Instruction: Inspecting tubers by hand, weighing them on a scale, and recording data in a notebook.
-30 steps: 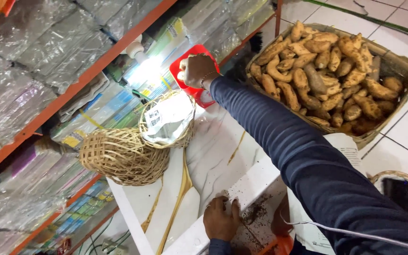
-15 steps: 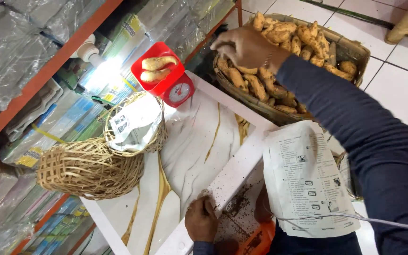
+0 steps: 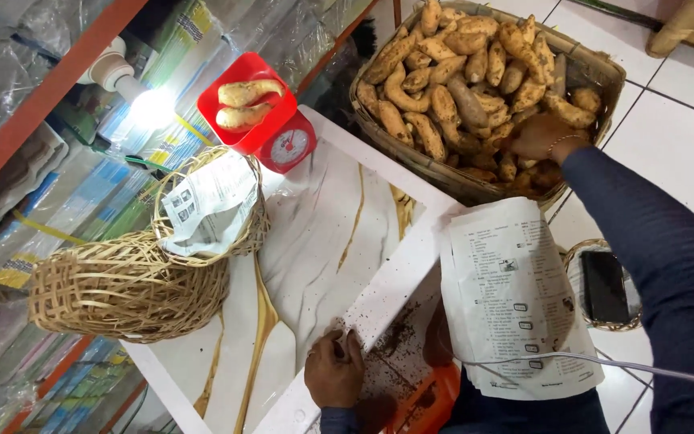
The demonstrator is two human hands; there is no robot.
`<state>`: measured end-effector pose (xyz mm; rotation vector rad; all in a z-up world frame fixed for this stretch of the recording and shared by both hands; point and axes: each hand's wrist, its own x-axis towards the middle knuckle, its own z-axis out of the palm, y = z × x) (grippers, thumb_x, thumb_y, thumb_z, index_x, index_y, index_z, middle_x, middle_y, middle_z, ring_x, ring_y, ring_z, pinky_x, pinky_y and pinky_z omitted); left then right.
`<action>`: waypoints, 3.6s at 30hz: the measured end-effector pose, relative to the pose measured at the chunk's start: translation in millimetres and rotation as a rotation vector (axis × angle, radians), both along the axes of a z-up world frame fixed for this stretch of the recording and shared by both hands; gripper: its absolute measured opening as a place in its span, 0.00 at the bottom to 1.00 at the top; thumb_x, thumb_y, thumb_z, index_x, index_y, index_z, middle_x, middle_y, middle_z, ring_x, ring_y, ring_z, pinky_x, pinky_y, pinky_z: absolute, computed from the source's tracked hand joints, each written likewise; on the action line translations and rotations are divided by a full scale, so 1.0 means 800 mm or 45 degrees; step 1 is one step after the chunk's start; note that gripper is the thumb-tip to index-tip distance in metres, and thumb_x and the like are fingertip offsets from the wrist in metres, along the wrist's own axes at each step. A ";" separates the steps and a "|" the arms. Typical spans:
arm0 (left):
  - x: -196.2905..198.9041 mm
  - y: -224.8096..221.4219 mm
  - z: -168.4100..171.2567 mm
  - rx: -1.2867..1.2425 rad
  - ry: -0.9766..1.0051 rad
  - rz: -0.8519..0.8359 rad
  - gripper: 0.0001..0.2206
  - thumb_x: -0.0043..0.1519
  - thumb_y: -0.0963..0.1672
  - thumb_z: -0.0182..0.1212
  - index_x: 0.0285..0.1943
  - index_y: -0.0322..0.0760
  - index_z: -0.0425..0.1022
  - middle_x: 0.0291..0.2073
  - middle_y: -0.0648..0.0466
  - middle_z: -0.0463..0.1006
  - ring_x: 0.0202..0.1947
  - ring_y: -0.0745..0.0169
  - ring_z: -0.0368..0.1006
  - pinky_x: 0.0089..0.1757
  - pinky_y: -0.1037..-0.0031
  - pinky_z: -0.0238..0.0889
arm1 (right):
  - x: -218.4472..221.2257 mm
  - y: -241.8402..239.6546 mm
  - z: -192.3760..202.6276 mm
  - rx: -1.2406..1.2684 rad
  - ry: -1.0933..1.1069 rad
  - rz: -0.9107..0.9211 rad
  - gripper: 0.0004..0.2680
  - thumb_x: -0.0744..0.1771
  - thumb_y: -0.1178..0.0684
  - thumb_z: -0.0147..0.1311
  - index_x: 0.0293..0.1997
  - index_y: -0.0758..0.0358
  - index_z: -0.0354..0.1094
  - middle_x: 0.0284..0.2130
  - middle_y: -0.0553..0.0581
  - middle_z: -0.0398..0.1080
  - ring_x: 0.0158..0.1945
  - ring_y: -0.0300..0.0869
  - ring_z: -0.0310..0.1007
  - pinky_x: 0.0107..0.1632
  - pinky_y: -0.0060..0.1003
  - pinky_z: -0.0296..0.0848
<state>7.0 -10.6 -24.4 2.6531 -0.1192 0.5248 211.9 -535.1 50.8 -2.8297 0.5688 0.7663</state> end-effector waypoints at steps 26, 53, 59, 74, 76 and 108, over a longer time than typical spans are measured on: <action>-0.006 0.004 0.019 -0.291 0.057 -0.082 0.09 0.58 0.51 0.65 0.31 0.47 0.77 0.22 0.60 0.80 0.20 0.63 0.73 0.26 0.69 0.67 | -0.032 0.055 0.026 2.087 -0.679 -0.398 0.23 0.66 0.64 0.47 0.73 0.60 0.57 0.46 0.64 0.71 0.43 0.54 0.75 0.46 0.46 0.78; -0.007 -0.104 0.227 -1.306 0.484 -0.632 0.07 0.60 0.41 0.62 0.42 0.39 0.67 0.25 0.53 0.71 0.24 0.61 0.68 0.26 0.69 0.62 | -0.191 0.375 0.173 1.565 -1.104 0.337 0.07 0.67 0.49 0.55 0.32 0.59 0.67 0.19 0.53 0.66 0.26 0.37 0.66 0.30 0.35 0.67; -0.021 -0.094 0.197 -2.243 1.278 -1.146 0.11 0.69 0.48 0.47 0.42 0.37 0.65 0.21 0.55 0.64 0.13 0.70 0.52 0.19 0.78 0.49 | -0.201 0.379 0.180 2.390 -0.638 0.158 0.14 0.71 0.45 0.45 0.32 0.65 0.69 0.29 0.59 0.73 0.34 0.45 0.75 0.44 0.40 0.74; -0.029 -0.067 0.223 -2.134 1.100 -1.197 0.18 0.74 0.54 0.40 0.54 0.38 0.64 0.22 0.53 0.66 0.15 0.70 0.53 0.23 0.75 0.63 | -0.245 0.415 0.222 1.828 -1.167 0.387 0.05 0.68 0.55 0.49 0.31 0.60 0.62 0.32 0.56 0.71 0.31 0.39 0.76 0.36 0.34 0.76; -0.034 -0.079 0.232 -1.929 0.853 -1.160 0.20 0.72 0.52 0.50 0.66 0.39 0.61 0.19 0.53 0.63 0.16 0.66 0.55 0.23 0.74 0.58 | -0.242 0.419 0.218 1.689 -1.275 0.279 0.08 0.68 0.52 0.48 0.28 0.58 0.61 0.28 0.55 0.72 0.29 0.39 0.76 0.35 0.34 0.74; -0.043 -0.058 0.180 -2.102 1.412 -1.199 0.32 0.65 0.63 0.44 0.57 0.35 0.67 0.19 0.63 0.55 0.14 0.76 0.48 0.21 0.82 0.56 | -0.200 0.400 0.161 3.037 -0.076 0.379 0.19 0.70 0.36 0.41 0.22 0.54 0.61 0.14 0.53 0.61 0.21 0.46 0.64 0.38 0.42 0.67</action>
